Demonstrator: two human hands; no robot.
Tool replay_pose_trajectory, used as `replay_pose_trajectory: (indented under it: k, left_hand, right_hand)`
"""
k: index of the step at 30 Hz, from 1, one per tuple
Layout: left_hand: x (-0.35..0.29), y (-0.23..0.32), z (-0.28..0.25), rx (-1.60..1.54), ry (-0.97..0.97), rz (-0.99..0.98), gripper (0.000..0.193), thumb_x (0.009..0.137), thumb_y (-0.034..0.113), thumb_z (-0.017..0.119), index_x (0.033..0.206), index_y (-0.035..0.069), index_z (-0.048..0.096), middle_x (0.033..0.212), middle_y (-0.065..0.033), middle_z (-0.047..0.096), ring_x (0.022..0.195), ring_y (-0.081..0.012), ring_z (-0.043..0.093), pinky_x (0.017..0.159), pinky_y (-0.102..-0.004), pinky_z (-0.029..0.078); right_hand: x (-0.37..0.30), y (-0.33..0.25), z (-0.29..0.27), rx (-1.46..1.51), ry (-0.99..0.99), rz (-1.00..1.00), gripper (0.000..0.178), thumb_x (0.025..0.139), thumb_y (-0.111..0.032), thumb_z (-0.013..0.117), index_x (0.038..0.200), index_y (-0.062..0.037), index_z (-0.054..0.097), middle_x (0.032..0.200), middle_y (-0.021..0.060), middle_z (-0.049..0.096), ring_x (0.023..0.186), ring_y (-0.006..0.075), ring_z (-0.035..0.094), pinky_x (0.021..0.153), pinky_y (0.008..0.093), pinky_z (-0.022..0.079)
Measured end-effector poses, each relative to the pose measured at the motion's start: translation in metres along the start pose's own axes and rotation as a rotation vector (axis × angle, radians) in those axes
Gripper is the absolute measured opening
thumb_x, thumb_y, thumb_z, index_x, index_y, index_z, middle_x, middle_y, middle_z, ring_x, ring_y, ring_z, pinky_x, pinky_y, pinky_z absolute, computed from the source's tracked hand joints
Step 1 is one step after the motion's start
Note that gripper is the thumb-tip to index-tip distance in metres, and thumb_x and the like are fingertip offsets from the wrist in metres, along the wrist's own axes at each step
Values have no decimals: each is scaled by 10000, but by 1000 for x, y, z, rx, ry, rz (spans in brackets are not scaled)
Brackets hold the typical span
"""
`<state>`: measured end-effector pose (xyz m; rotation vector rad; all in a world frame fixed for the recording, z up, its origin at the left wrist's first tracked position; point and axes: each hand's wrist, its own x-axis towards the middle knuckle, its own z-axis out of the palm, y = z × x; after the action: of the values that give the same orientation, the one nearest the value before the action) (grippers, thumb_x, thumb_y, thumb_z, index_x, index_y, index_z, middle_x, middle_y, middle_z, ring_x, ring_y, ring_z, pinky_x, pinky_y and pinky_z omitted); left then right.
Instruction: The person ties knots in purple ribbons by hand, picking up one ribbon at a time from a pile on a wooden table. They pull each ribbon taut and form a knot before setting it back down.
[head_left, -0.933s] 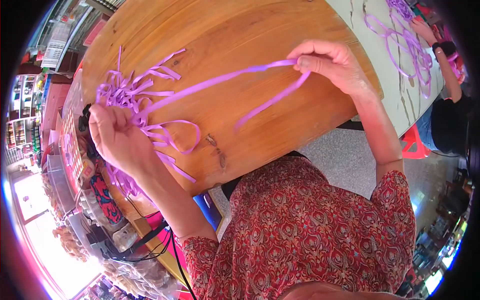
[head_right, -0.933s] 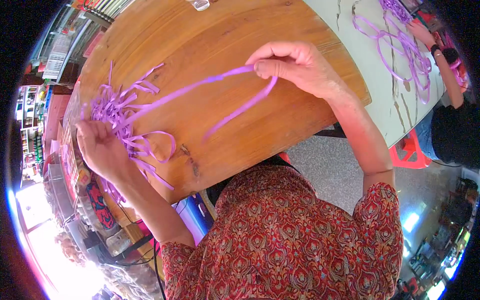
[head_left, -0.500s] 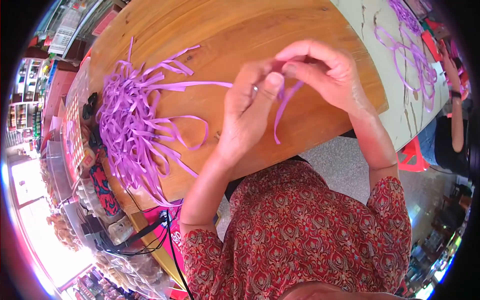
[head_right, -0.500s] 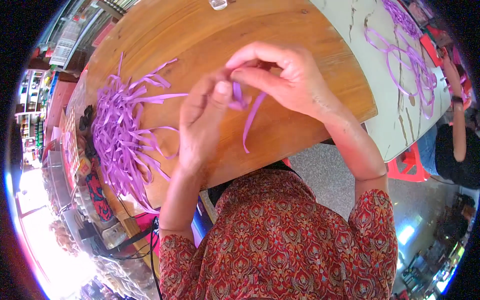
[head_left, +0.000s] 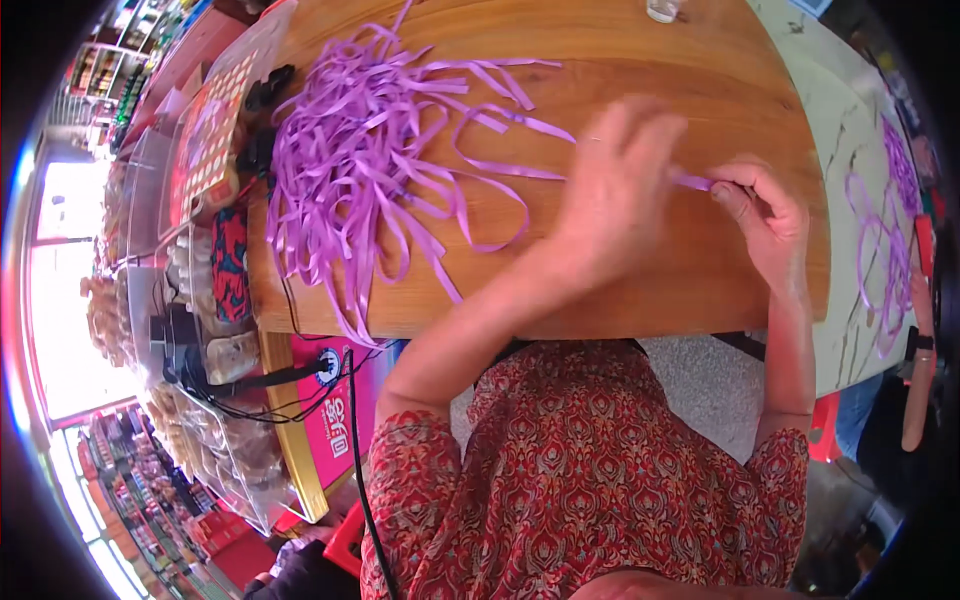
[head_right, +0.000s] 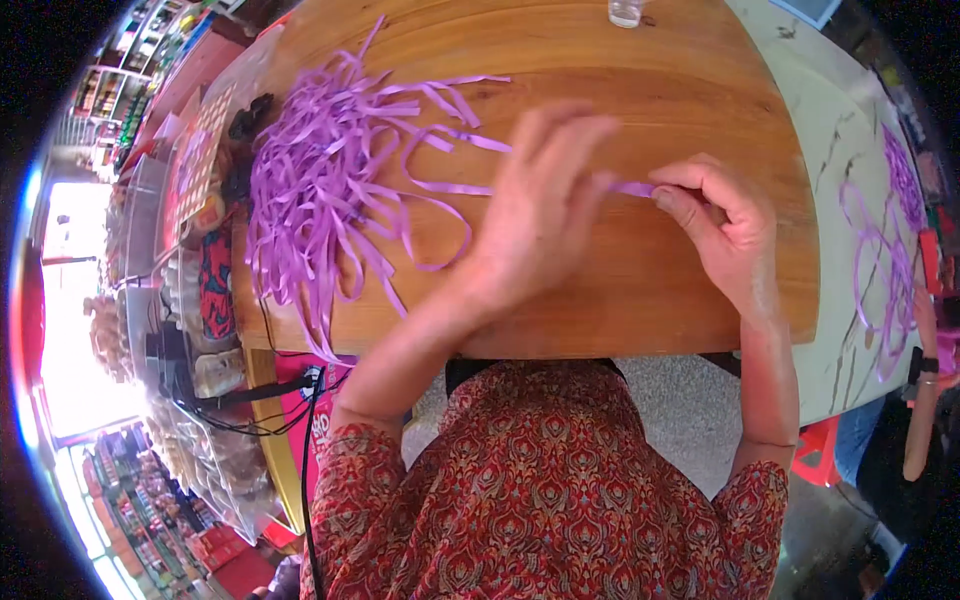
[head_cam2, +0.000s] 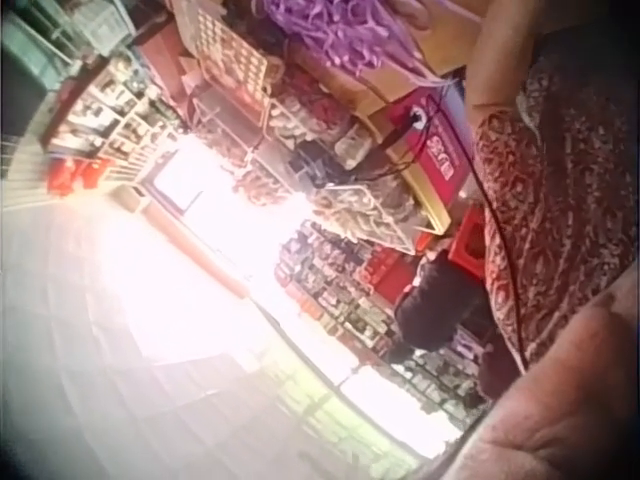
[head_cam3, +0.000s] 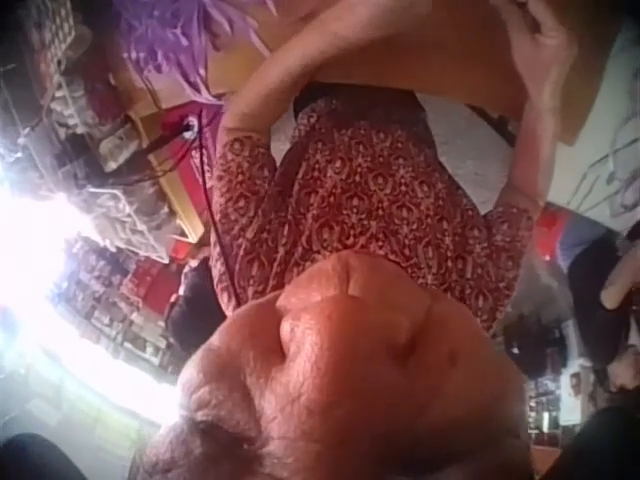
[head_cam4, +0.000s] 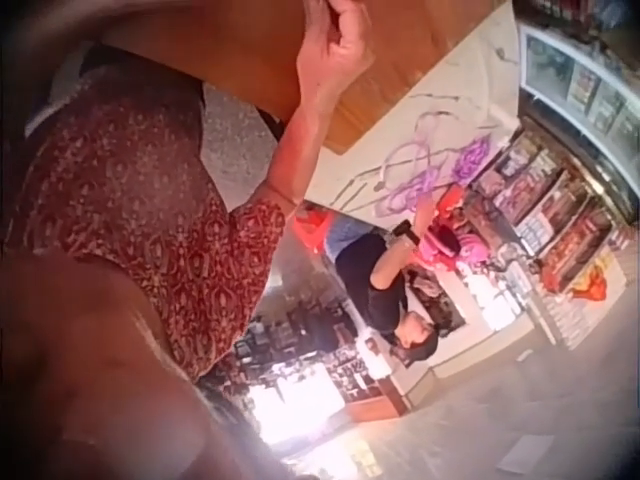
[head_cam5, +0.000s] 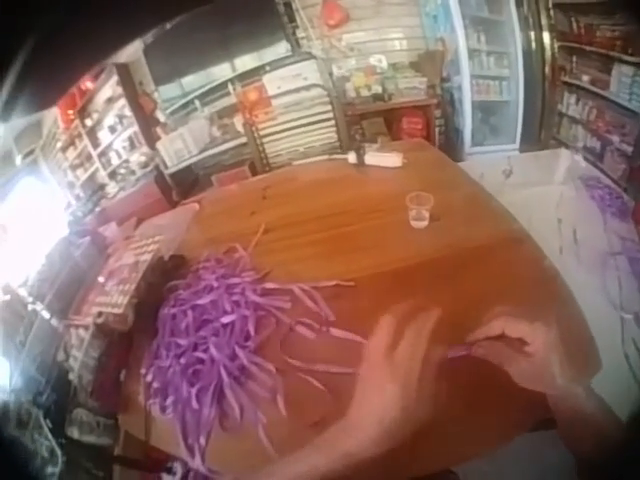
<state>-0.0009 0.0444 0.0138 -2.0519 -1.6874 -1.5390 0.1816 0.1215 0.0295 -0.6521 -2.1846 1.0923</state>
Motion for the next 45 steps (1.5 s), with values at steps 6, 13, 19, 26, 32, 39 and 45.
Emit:
replay_pose_trajectory:
  k: [6, 13, 19, 26, 32, 39, 45]
  left_hand:
    - [1, 12, 25, -1017, -146, -693, 189, 830, 51, 616, 1009, 0, 584, 855, -37, 577, 758, -96, 522, 659, -224, 425]
    - [1, -1, 12, -650, -68, -507, 50, 819, 61, 653, 825, 12, 657, 769, 9, 577, 686, -52, 495, 611, -196, 402]
    - [2, -1, 15, -787, -20, -663, 54, 777, 55, 687, 819, 21, 683, 727, -20, 579, 643, -76, 510, 575, -217, 409]
    - [4, 3, 12, -733, -110, -703, 91, 792, 0, 672, 879, 24, 682, 782, 17, 598, 728, -55, 531, 657, -194, 421]
    - [6, 6, 13, -594, -82, -582, 51, 764, 22, 697, 814, 16, 688, 708, 1, 553, 635, -54, 463, 565, -199, 377]
    - [7, 2, 14, -732, -113, -577, 47, 783, 25, 681, 829, 24, 673, 719, 15, 562, 621, -59, 465, 557, -206, 378]
    - [0, -2, 19, -1257, -63, -966, 86, 825, 47, 644, 910, 48, 630, 775, 31, 572, 609, -21, 404, 513, -186, 294]
  right_hand:
    - [12, -4, 5, 114, 209, 10, 118, 833, 39, 595, 948, 13, 599, 886, 20, 561, 834, 80, 549, 760, 189, 427]
    - [10, 13, -4, -54, 89, -62, 142, 829, 62, 578, 966, 28, 599, 912, 44, 572, 820, 96, 558, 739, 197, 432]
    - [14, 6, -9, -36, 167, -91, 191, 827, 84, 555, 991, 24, 633, 901, 63, 595, 805, 117, 565, 686, 212, 438]
    - [4, 9, -14, -210, 113, -226, 204, 757, 28, 647, 953, -24, 665, 798, 50, 618, 758, 160, 584, 639, 244, 443]
    - [5, 6, -12, -566, 79, -384, 173, 723, -34, 693, 893, -42, 667, 756, 31, 609, 712, 172, 581, 622, 280, 450]
    - [5, 5, -7, 691, -163, 238, 121, 788, 20, 627, 905, 0, 651, 803, 84, 612, 773, 167, 583, 692, 287, 461]
    - [8, 18, 9, 896, -47, 141, 175, 831, 0, 580, 991, 21, 647, 868, 110, 617, 820, 179, 581, 765, 293, 468]
